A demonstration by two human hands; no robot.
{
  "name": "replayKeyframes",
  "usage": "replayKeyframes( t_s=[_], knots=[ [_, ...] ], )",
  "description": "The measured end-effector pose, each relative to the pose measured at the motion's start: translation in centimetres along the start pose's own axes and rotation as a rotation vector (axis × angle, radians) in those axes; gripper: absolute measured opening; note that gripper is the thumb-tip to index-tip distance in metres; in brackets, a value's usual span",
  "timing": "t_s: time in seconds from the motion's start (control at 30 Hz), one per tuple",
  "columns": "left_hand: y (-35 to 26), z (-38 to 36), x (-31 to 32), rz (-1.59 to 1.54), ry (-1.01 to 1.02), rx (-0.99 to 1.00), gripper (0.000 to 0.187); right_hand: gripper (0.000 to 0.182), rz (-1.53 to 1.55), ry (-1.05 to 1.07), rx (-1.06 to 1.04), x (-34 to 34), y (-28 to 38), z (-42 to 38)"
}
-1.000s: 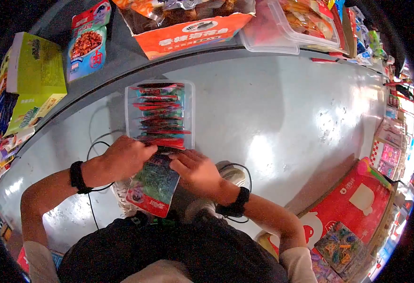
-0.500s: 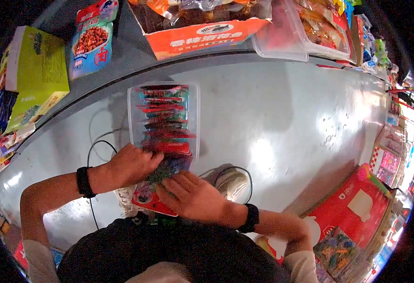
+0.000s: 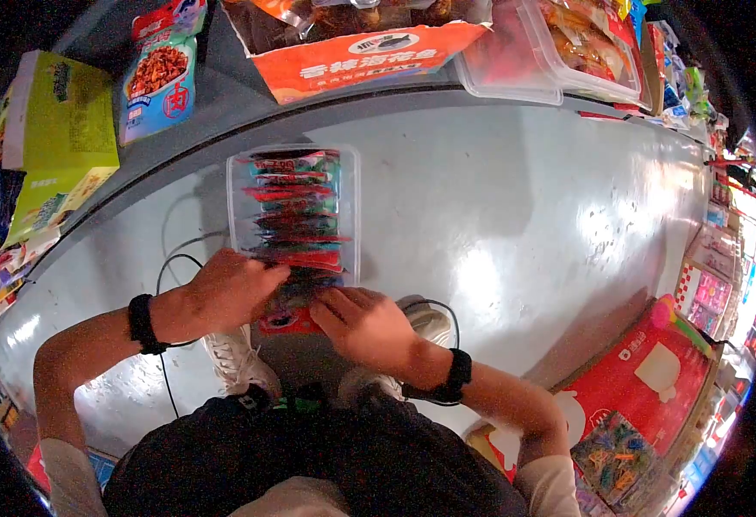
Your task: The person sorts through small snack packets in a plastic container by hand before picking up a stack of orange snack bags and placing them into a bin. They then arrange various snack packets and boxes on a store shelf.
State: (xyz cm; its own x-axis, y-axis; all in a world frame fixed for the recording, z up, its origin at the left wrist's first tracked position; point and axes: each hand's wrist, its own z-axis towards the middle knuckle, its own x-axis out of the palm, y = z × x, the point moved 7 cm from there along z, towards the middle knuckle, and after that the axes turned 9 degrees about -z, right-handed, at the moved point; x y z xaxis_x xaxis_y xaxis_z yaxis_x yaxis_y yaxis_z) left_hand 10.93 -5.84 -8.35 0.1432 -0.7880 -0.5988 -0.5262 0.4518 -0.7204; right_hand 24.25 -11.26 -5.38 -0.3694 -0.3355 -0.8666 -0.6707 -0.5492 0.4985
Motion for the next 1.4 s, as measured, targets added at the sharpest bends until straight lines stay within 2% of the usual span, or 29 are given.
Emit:
replayKeyframes(
  t_s=[0.07, 0.17, 0.27, 0.43, 0.5, 0.57, 0.6, 0.63, 0.73, 0.8, 0.87, 0.9, 0.93, 0.97, 1.0, 1.1, 1.17, 1.2, 1.27, 1.3, 1.33, 1.4],
  knots=[
    [0.0, -0.2, -0.2, 0.011, -0.102, 0.047, 0.021, 0.027, -0.003, 0.013, 0.015, 0.0, 0.1, 0.3],
    [-0.5, -0.4, -0.3, 0.047, 0.004, 0.030, 0.026, 0.023, -0.021, 0.042, 0.057, -0.1, -0.1, 0.7],
    [-1.1, -0.6, -1.0, 0.070, -0.074, 0.043, 0.022, 0.021, -0.037, 0.060, 0.075, 0.8, -1.2, 0.8],
    [-0.7, -0.9, -0.5, 0.109, -0.072, 0.079, 0.018, 0.020, -0.096, 0.062, 0.062, 1.1, -1.5, 1.7],
    [-1.2, -0.9, -1.0, 0.136, -0.120, 0.114, 0.018, 0.020, -0.132, 0.320, 0.148, 2.4, -1.9, 1.9],
    [-0.9, -0.6, -1.2, 0.121, -0.024, 0.000, 0.017, 0.020, -0.148, 0.287, 0.148, 2.3, -1.4, 1.9],
    [-0.9, -0.4, -1.8, 0.138, -0.046, -0.002, 0.017, 0.020, -0.150, 0.260, 0.155, 2.1, -1.2, 1.8],
    [-0.8, -0.2, -2.0, 0.119, -0.038, 0.005, 0.017, 0.019, -0.183, 0.145, 0.052, 1.0, -0.3, 1.8],
    [-0.6, -0.1, -2.0, 0.042, -0.116, 0.068, 0.016, 0.013, -0.092, 0.198, 0.067, 1.5, 0.2, 2.1],
    [-0.4, -0.2, -0.6, 0.059, 0.028, -0.021, 0.023, 0.014, -0.105, 0.185, 0.040, 2.5, -0.2, 2.9],
    [-0.6, -0.3, -0.2, 0.088, 0.059, -0.030, 0.023, 0.017, -0.141, 0.459, 0.202, 5.7, -1.7, 2.7],
    [-0.8, -0.3, -0.4, 0.081, 0.023, -0.012, 0.023, 0.017, -0.155, 0.448, 0.203, 6.0, -2.2, 2.7],
    [-0.7, -0.1, -0.7, 0.076, -0.012, 0.010, 0.022, 0.016, -0.184, 0.375, 0.113, 5.9, -2.1, 3.2],
    [-0.4, -0.1, -0.1, 0.100, 0.044, -0.041, 0.023, 0.015, -0.208, 0.310, 0.028, 5.5, -1.6, 3.2],
    [-0.6, 0.1, -0.2, 0.108, 0.032, -0.032, 0.023, 0.015, -0.224, 0.306, 0.029, 5.2, -1.5, 3.2],
    [-0.9, -0.1, 0.3, 0.076, 0.038, -0.040, 0.027, 0.012, -0.233, 0.452, 0.012, 3.5, -1.2, 3.8],
    [-0.8, -0.4, 1.3, 0.022, 0.225, -0.075, 0.033, 0.014, 0.087, 0.413, 0.075, -1.1, 0.1, 5.4],
    [-0.3, -0.7, 1.9, 0.023, 0.211, -0.087, 0.033, 0.014, 0.081, 0.413, 0.058, -3.3, 1.0, 6.5],
    [0.9, -0.5, 4.3, -0.053, 0.062, -0.057, 0.031, 0.028, 0.549, -0.097, 0.102, -10.4, 1.2, 9.8],
    [0.4, -0.2, 5.0, 0.169, -0.084, 0.017, 0.026, 0.037, 0.659, -0.192, 0.151, -11.1, 0.4, 11.5],
    [-1.1, -0.7, 2.7, 0.178, -0.085, 0.021, 0.026, 0.046, 0.769, -0.290, 0.204, -11.4, -0.2, 13.2],
    [-5.3, -2.5, -2.3, 0.146, 0.060, 0.032, 0.022, 0.050, 0.838, -0.291, 0.240, -9.0, -1.6, 16.4]
  ],
)
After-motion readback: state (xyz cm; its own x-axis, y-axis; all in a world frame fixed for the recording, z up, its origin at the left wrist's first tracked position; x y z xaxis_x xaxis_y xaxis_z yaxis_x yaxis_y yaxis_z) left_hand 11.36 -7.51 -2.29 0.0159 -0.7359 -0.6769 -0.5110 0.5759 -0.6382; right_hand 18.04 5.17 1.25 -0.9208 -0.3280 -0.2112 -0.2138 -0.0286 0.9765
